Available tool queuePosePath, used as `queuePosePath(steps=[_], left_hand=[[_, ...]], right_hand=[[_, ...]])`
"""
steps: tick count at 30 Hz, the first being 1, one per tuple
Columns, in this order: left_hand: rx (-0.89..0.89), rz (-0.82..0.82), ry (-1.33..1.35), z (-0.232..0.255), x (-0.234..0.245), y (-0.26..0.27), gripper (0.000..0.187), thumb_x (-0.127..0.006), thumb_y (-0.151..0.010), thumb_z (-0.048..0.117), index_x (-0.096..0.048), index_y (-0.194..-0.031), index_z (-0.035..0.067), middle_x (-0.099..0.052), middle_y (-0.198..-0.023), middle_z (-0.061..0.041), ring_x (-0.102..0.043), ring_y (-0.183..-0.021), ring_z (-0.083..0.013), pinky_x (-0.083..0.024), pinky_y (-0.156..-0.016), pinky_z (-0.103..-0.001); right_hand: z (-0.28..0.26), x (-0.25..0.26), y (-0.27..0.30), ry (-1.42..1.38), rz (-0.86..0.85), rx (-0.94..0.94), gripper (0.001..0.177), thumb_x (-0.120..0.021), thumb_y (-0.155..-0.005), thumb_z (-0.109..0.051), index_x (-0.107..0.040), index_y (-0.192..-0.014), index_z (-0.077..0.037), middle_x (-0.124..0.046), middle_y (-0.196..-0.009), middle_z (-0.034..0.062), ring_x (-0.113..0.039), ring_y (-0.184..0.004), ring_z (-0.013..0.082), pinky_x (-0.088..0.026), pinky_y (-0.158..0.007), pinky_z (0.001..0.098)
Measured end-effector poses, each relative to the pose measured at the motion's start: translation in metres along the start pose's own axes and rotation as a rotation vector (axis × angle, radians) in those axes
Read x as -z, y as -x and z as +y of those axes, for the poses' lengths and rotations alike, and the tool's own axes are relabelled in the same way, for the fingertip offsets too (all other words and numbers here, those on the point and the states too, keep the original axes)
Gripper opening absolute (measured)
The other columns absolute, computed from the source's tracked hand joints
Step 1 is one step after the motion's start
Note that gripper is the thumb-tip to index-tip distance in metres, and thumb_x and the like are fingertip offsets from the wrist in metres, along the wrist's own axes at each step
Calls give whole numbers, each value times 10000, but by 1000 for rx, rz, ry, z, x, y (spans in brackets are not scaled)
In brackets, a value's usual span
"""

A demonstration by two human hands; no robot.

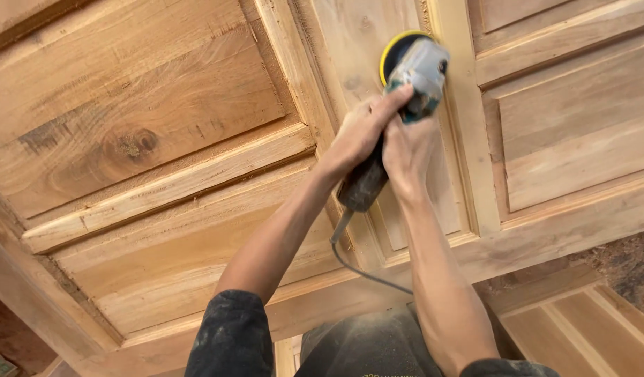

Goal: Sanding a wooden door using an angle grinder with a sanding attachment.

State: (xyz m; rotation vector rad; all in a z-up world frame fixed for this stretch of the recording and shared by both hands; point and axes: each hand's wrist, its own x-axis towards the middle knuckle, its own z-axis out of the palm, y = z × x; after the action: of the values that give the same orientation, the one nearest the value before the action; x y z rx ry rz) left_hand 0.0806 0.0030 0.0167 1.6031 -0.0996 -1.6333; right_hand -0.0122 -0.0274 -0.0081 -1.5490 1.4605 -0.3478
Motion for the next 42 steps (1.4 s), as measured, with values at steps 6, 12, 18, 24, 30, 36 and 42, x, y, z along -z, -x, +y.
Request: queuePosePath(steps=[6, 12, 18, 24, 30, 36, 42], left_hand=[[-262, -39, 130, 34, 24, -47, 814, -438, -753, 662, -625, -1162, -15, -662, -1025, -174, -660, -879, -250, -568, -790, -443], [-400, 27, 160, 63, 62, -81, 896, -470, -772, 715, -571, -1374, 59, -532, -1455, -225, -525, -1308, -374, -376, -1056, -550], [-328, 86, 178, 88, 63, -110, 996, -381, -628, 800, -567, -1227, 26, -595, -1153, -237, -634, -970, -351, -528, -795, -622], [-457, 218, 146, 73, 99, -110, 1004, -427, -677, 808, -517, -1377, 94, -571, -1356, -248, -566, -1213, -448, -425, -900, -721], [-371, 344, 373, -20, 133, -31, 712, -544, -958, 639, -555, -1437, 112, -606, -1406, -141, -584, -1294, -241, -459, -1137, -443], [-343, 384, 469, -96, 87, 34, 517, -507, -995, 506, -695, -1173, 59, -728, -1005, -105, -690, -919, -169, -616, -804, -374], [-356, 344, 424, -131, 59, 67, 526, -639, -907, 444, -633, -1299, 93, -708, -1103, -88, -658, -981, -142, -590, -880, -388]], right_hand=[[-25, -28, -72, 55, -42, 72, 365, -684, -864, -421, -719, -928, -63, -747, -739, 42, -699, -551, 163, -551, -454, 283], [-70, -61, -119, 40, -103, 75, 391, -653, -820, -456, -748, -740, -85, -740, -663, 41, -669, -498, 143, -545, -450, 282], [-78, -74, -152, 40, -138, 68, 389, -661, -834, -460, -697, -714, -92, -713, -649, 42, -630, -458, 152, -552, -412, 303], [-100, -100, -153, 83, -439, 20, 514, -675, -895, -417, -559, -1370, -257, -764, -989, -20, -700, -618, 92, -638, -509, 236], [-97, -104, -33, 169, -430, 16, 543, -680, -740, -359, -630, -1138, 7, -734, -983, 286, -711, -1028, 464, -546, -818, 580], [-92, -60, 38, 308, -533, -185, 641, -716, -694, -439, -533, -1181, -64, -709, -913, 269, -704, -992, 462, -477, -741, 587], [-78, -41, 69, 372, -569, -231, 508, -740, -676, -327, -563, -1099, -108, -690, -808, 271, -724, -896, 454, -408, -638, 527]])
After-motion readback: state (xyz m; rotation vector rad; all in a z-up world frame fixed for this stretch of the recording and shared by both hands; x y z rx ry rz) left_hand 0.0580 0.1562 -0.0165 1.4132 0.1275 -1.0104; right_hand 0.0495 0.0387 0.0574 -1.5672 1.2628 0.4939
